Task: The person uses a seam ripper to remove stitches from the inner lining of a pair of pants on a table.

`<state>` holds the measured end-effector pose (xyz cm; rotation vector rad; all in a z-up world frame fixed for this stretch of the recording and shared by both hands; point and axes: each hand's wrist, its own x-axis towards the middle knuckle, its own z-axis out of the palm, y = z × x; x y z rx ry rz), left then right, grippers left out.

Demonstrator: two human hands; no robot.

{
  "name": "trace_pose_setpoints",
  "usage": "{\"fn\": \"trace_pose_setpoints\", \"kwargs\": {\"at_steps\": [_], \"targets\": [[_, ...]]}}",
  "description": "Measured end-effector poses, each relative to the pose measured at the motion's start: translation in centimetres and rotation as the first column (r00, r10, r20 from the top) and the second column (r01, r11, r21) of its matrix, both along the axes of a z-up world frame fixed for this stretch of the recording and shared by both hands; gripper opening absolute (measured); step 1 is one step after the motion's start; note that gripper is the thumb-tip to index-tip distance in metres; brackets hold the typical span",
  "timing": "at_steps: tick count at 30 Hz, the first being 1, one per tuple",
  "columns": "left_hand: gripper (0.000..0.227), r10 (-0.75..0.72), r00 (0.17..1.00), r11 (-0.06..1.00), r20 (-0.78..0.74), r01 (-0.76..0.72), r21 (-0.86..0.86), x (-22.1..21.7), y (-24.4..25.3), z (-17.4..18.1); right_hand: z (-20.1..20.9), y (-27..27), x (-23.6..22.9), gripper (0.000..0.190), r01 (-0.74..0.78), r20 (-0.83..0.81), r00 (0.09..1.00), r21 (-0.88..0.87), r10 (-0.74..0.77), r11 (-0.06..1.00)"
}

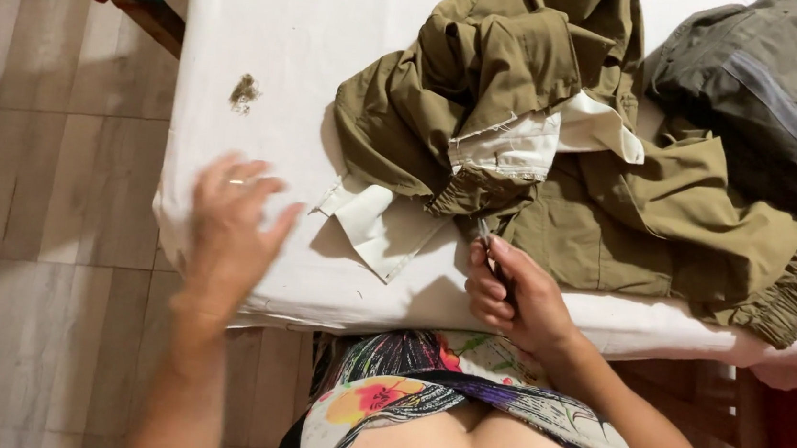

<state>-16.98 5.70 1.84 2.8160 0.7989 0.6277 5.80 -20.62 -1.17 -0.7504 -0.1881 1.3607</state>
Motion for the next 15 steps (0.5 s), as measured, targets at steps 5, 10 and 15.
{"fn": "trace_pose_setpoints", "kwargs": {"at_steps": [5,10,15], "targets": [[0.034,-0.222,0.951,0.896,0.216,0.287,-0.339,9.0,-6.6,2.4,0.4,0.2,1.6,0.033,0.063,0.053,0.996,0.081,-0.068,0.995],[0.05,-0.278,0.944,0.904,0.176,0.319,-0.283,15.2,-7.6,-1.1,0.3,0.5,3.2,0.038,0.147,0.184,0.968,0.145,-0.173,0.979],[0.035,-0.193,0.957,0.793,0.218,0.283,-0.54,16.7,-7.3,-1.7,0.8,2.0,6.4,0.038,0.292,0.58,0.751,0.137,-0.316,0.946]]}}
